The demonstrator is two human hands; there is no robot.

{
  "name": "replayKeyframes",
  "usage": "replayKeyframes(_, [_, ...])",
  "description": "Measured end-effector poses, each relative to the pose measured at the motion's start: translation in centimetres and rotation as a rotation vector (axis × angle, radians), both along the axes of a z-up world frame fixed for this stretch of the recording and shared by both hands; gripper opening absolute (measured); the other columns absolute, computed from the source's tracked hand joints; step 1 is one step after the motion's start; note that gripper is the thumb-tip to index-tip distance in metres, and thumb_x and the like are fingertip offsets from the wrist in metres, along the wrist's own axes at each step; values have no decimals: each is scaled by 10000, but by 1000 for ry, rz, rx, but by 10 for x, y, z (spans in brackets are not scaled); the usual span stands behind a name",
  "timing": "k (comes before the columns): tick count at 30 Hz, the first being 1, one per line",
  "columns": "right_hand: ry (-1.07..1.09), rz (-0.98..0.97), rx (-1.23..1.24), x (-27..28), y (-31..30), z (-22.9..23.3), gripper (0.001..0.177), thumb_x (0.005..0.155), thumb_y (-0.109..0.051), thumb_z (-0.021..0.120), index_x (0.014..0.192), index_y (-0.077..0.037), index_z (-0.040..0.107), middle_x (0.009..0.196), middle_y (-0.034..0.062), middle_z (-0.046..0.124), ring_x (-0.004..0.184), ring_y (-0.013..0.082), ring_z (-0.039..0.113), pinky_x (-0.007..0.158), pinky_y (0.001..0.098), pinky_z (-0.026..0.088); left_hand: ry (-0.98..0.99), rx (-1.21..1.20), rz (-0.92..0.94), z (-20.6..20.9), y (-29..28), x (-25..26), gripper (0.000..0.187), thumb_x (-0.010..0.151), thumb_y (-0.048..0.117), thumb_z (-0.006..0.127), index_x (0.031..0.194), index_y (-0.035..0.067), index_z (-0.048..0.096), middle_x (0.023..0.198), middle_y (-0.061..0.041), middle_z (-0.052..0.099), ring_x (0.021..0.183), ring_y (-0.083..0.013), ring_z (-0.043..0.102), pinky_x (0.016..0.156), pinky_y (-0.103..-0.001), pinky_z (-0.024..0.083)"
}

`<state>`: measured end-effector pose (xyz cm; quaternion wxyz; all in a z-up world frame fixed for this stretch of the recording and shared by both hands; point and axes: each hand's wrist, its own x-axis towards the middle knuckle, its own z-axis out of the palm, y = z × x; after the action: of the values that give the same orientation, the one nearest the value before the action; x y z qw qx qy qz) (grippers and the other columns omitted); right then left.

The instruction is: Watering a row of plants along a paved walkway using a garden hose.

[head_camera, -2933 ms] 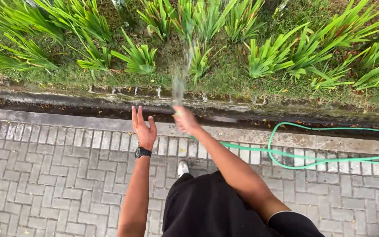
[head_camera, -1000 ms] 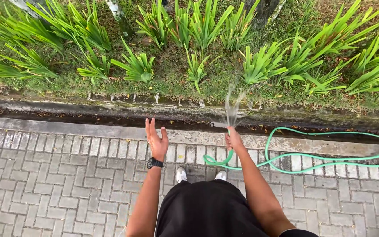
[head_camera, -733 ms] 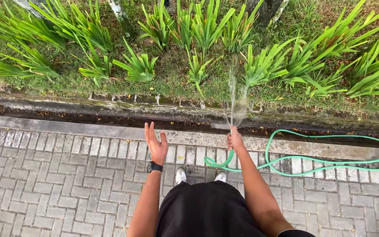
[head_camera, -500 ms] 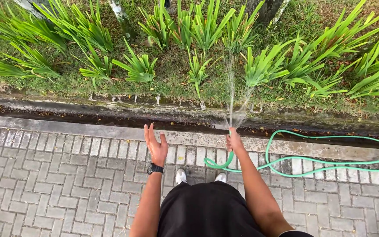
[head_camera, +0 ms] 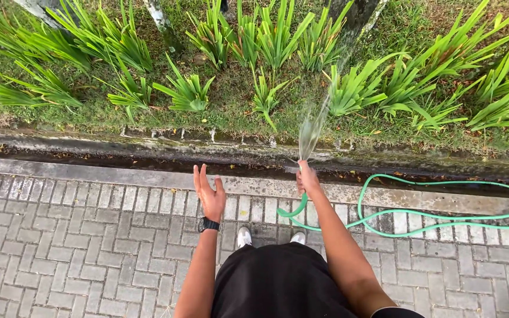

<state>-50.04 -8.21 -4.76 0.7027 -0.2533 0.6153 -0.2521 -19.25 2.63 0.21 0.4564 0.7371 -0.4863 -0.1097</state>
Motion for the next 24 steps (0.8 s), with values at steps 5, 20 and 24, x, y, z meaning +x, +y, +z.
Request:
replayKeyframes(5, [-1, -49, -32, -4, -13, -2, 584, 930, -595, 467, 599, -133, 333, 468, -13, 272, 354, 147, 278, 361, 351, 230, 11, -16, 2, 0, -1, 0, 551, 991, 141, 596, 1509, 18, 455, 1642, -274, 297, 1497, -462, 313, 1193, -548, 303])
replayKeyframes(20, [-57, -29, -123, 5, -24, 11, 565, 962, -565, 388, 606, -131, 323, 472, -20, 272, 374, 140, 249, 367, 343, 224, -12, -11, -3, -10, -12, 0, 535, 1003, 164, 585, 1501, 10, 460, 1640, -284, 288, 1501, -476, 314, 1183, -560, 322])
replayKeyframes(24, [-26, -26, -164, 8, -26, 21, 534, 946, -551, 373, 608, -138, 345, 468, -11, 299, 368, 153, 276, 366, 351, 243, -33, -45, -14, -10, -13, -1, 537, 1009, 180, 579, 1505, 12, 461, 1642, -289, 289, 1504, -466, 313, 1206, -564, 306])
